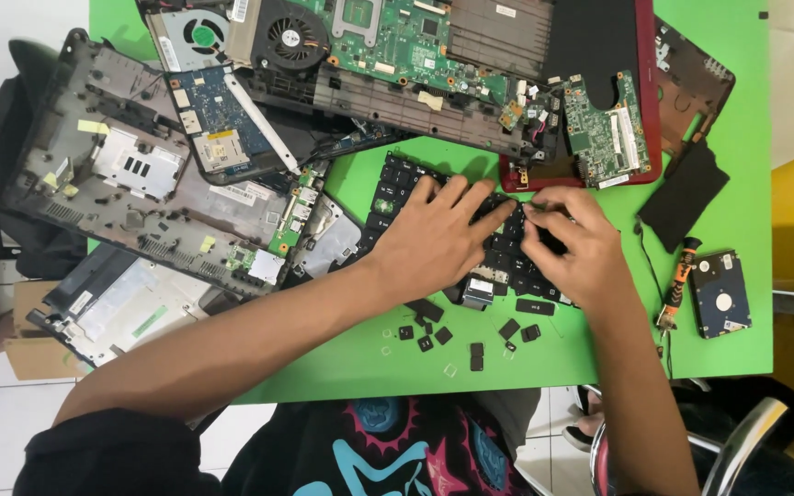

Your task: Installing individual keys and hinges onto a laptop keyboard assembly on a repair bench.

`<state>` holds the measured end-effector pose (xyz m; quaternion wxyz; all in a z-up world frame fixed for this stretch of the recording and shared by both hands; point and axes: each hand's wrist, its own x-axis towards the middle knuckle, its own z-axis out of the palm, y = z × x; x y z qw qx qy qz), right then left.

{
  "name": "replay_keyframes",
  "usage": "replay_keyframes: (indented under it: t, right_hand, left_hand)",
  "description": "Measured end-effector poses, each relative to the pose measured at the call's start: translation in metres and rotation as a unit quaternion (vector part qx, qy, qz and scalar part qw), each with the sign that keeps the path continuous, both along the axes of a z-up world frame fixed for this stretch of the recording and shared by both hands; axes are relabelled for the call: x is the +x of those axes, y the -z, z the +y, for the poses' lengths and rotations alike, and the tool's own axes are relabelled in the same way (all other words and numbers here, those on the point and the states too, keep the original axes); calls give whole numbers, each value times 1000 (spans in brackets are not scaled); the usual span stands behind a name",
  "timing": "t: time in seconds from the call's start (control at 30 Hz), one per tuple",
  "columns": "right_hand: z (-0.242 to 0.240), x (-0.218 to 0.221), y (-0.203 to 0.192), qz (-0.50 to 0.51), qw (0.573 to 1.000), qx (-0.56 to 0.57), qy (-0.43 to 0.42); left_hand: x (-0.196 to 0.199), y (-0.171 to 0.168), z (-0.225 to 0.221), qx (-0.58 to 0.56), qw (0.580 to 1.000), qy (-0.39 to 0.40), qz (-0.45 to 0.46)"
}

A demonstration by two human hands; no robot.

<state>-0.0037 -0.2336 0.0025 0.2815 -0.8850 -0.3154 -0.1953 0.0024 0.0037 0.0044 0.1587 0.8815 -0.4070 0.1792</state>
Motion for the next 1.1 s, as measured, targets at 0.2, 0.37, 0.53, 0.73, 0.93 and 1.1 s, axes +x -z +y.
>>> replay_keyframes:
  t: [0.2, 0.37, 0.53, 0.73, 0.93, 1.1]
  right_hand:
    - [-7, 5, -4, 48, 998, 31, -1]
    - [-10, 5, -3, 45, 998, 34, -7]
    - [-5, 6, -10, 49, 998, 42, -18]
    - [-4, 2, -7, 38, 998, 47, -2]
    - [-4, 3, -3, 30, 998, 58, -8]
    - [-4, 2, -2, 25, 998, 61, -6]
  left_hand:
    - [1, -1, 1, -1, 1000, 4, -6]
    - [1, 1, 1, -6, 1000, 6, -9]
    - [1, 4, 0, -11, 1000, 2, -20]
    - [0, 5, -2, -7, 1000, -1, -27]
    - [0, 7, -2, -6, 1000, -2, -28]
    - [0, 6, -1, -8, 999, 1, -31]
